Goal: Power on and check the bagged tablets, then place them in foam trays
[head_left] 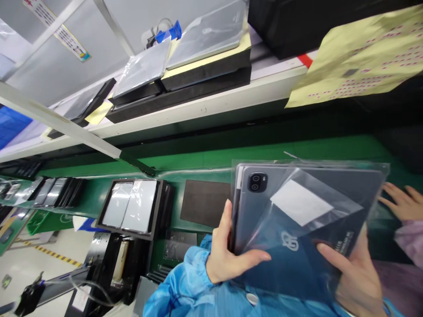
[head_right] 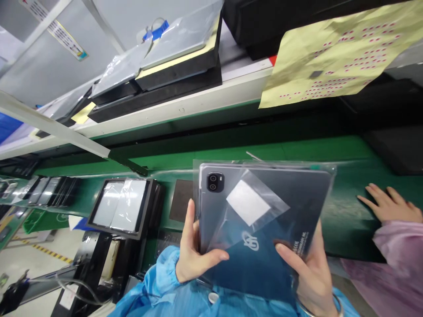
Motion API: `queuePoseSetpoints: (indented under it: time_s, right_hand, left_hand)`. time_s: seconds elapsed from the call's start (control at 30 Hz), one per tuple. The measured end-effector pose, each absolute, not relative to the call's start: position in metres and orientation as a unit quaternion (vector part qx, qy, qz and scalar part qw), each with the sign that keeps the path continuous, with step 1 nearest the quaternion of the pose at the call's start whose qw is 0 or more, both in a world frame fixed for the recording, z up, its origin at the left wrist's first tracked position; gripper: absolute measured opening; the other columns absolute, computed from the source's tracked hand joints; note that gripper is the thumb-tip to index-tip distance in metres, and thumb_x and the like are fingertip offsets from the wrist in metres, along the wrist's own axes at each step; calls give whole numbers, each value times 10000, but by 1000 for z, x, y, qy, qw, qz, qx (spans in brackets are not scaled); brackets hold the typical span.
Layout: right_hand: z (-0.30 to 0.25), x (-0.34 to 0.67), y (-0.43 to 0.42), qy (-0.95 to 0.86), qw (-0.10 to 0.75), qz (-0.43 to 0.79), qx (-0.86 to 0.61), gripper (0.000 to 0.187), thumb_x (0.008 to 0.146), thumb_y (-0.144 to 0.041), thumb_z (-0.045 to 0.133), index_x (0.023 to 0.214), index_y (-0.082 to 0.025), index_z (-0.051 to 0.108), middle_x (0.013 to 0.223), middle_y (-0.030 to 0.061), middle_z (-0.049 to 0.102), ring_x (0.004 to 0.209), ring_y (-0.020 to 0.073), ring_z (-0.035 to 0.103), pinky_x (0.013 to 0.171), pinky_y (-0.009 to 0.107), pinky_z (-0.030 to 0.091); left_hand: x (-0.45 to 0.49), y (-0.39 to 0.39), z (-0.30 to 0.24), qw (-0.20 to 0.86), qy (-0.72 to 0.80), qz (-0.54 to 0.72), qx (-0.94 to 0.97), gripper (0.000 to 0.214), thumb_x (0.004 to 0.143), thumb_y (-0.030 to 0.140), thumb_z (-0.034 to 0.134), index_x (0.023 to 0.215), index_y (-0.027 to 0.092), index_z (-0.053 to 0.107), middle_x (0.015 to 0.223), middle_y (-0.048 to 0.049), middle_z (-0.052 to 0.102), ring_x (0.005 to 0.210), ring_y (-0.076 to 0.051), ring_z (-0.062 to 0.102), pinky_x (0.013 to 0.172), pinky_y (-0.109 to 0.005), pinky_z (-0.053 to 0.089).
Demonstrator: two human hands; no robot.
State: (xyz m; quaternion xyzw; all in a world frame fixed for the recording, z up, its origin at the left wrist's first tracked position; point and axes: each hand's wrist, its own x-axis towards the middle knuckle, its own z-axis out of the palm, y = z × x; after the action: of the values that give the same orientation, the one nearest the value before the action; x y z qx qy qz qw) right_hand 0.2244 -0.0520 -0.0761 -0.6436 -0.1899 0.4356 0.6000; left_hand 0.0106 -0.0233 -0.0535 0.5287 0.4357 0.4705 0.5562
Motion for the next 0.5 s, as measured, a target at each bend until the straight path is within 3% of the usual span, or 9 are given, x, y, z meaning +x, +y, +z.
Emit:
queuePoseSetpoints:
  time_s: [0.1,0.2,0.27,0.33,0.4,0.5]
  right_hand:
    - [-60,215,-45,-194,624,421,-629,958,613,-372,919,1494,-435,548,1583,-64,487,1411,227,514,782,113,580]
    - [-61,217,-47,-186,628,418,-629,944,560,-332,940,1437,-429,602,1543,-47,531,1172,208,672,732,127,594]
    - [-69,223,-50,-163,626,430,-630,873,453,-287,979,1274,-400,703,1375,-15,665,866,187,728,675,165,611]
    - [-78,232,-52,-121,603,459,-641,752,328,-242,993,1037,-350,770,1025,7,771,668,219,715,581,231,622]
    - [-84,239,-51,-94,571,492,-650,630,245,-233,985,837,-308,781,733,17,732,640,302,727,542,304,634]
    - [-80,240,-44,-167,553,502,-643,481,246,-327,982,681,-270,786,687,65,727,720,368,749,613,361,659]
  left_hand:
    - [11,-24,-52,561,446,466,520,1088,823,469,890,1674,278,240,1086,-94,785,819,-229,777,816,-346,659]
    - [14,-23,-50,566,448,472,505,1152,796,445,918,1682,274,201,998,-68,785,800,-230,779,794,-329,662]
    - [15,-23,-51,569,437,489,496,1167,788,419,929,1682,296,190,980,-54,783,799,-226,784,775,-305,662]
    - [14,-23,-56,570,428,504,488,1180,780,411,936,1681,320,180,963,-40,781,775,-213,785,749,-286,661]
    - [8,-24,-67,578,423,503,484,1200,778,422,935,1684,329,153,951,-36,780,733,-206,781,717,-292,665]
    - [-6,-24,-98,554,431,501,506,1215,719,482,963,1672,281,235,927,-57,784,698,-219,770,731,-341,671]
